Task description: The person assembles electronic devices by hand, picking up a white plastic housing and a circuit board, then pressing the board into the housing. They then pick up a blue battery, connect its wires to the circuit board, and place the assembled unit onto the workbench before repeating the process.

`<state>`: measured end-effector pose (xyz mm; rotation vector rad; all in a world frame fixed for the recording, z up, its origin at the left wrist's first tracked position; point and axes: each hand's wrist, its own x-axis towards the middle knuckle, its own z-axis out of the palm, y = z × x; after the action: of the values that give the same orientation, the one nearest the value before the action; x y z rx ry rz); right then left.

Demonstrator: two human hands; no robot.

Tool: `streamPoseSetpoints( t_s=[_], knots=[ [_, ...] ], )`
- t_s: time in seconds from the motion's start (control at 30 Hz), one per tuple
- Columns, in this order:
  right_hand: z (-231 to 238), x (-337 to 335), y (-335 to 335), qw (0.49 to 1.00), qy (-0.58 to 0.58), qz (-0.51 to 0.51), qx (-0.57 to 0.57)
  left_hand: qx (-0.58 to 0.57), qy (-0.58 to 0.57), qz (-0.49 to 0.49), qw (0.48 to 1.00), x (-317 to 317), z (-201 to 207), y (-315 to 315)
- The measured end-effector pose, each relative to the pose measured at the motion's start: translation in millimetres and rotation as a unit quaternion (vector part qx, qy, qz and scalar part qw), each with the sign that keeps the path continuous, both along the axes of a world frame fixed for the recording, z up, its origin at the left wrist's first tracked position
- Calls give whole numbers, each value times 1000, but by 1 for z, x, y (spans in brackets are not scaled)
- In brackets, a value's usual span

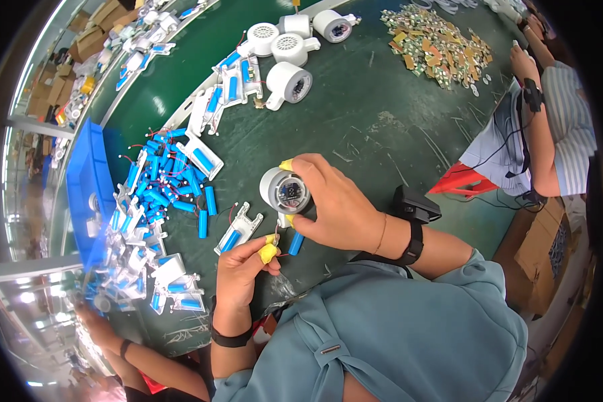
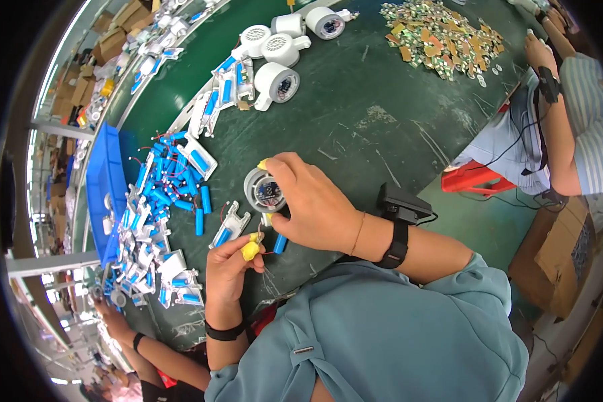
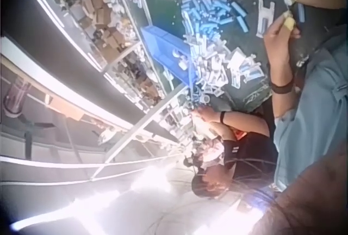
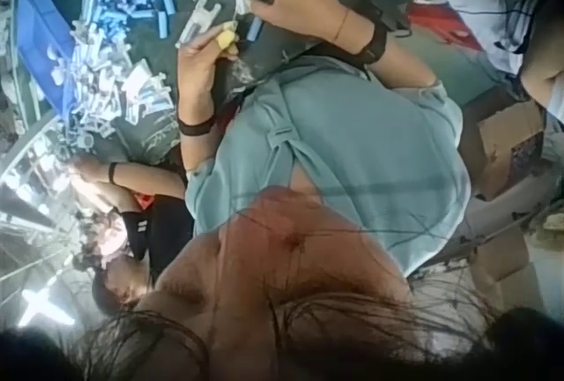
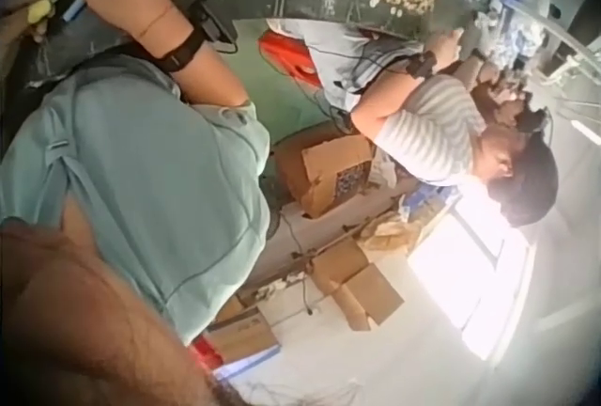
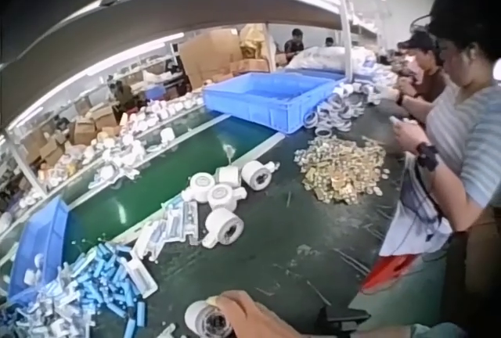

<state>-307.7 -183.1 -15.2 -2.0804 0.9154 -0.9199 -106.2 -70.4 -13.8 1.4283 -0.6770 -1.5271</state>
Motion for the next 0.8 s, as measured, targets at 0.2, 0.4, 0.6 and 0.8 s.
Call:
streamPoseSetpoints(
  t_s=[0.2,0.4,0.6,0.8],
  knots=[
    [-1,1,2,1000,-18,-5,-7,-2,-31,-15,999,1,-1,1],
    [-2,-1,2,1000,-16,-6,-12,-6,-31,-30,999,1,-1,1],
    [-2,-3,1,1000,-13,-6,-3,-7,-24,-34,999,-1,-2,-3],
    [7,4,0,999,-43,16,7,18,20,-76,997,11,-1,4]
  ],
)
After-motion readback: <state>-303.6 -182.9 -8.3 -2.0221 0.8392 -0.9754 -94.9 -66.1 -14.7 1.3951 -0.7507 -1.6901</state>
